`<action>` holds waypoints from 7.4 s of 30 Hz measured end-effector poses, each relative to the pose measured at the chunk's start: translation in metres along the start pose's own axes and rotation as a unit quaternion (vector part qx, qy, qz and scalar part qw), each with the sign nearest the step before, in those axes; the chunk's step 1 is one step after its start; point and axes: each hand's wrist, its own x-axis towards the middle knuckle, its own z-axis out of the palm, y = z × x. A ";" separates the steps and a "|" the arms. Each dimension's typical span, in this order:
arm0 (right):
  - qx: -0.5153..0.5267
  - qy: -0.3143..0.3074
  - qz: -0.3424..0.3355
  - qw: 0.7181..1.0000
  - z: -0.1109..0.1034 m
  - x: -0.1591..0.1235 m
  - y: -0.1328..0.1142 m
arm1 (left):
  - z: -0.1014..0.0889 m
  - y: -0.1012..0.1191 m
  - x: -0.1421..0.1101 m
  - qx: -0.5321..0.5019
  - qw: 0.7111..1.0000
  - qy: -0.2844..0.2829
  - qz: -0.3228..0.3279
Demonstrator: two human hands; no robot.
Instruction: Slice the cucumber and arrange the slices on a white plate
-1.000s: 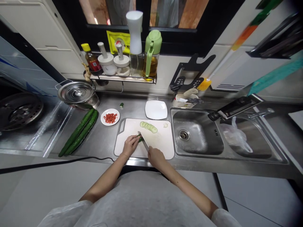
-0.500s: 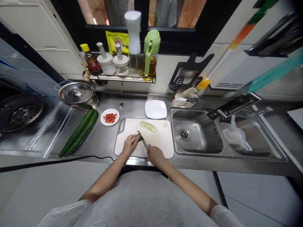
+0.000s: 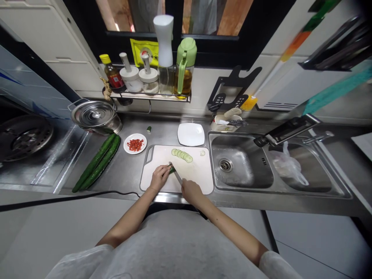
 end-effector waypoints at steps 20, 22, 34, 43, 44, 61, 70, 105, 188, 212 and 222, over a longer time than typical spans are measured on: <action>-0.004 -0.003 -0.015 1.000 0.002 0.010 -0.001 | 0.000 0.001 0.001 0.005 1.000 0.004 0.000; -0.004 -0.005 -0.012 1.000 0.002 0.010 -0.001 | 0.000 0.000 0.001 0.002 1.000 0.000 0.002; -0.008 -0.008 -0.002 1.000 0.009 0.017 -0.002 | -0.001 0.002 0.001 -0.002 1.000 -0.002 -0.005; -0.010 0.005 -0.001 1.000 0.017 0.021 -0.003 | -0.001 0.004 0.002 -0.001 1.000 0.004 -0.010; -0.009 0.006 -0.002 1.000 0.017 0.022 -0.003 | -0.001 0.004 0.002 -0.001 1.000 0.005 -0.011; 0.005 0.028 0.025 0.999 0.039 0.029 0.000 | -0.003 0.010 -0.005 -0.005 0.999 -0.027 -0.043; 0.048 0.038 0.051 0.997 0.032 0.019 0.022 | -0.012 0.011 0.004 0.027 0.998 -0.023 -0.060; -0.089 0.125 0.018 0.988 0.056 0.008 0.074 | -0.015 -0.046 0.093 0.101 0.984 0.055 -0.133; -0.121 0.108 0.021 0.987 0.050 0.005 0.069 | -0.018 -0.001 0.020 -0.049 0.927 -0.115 -0.354; -0.076 0.090 0.038 0.992 0.030 0.000 0.051 | -0.029 0.022 -0.018 0.164 0.964 -0.067 -0.197; -0.069 0.015 0.001 0.997 0.013 -0.019 0.022 | -0.016 0.014 -0.026 0.161 0.962 -0.044 -0.216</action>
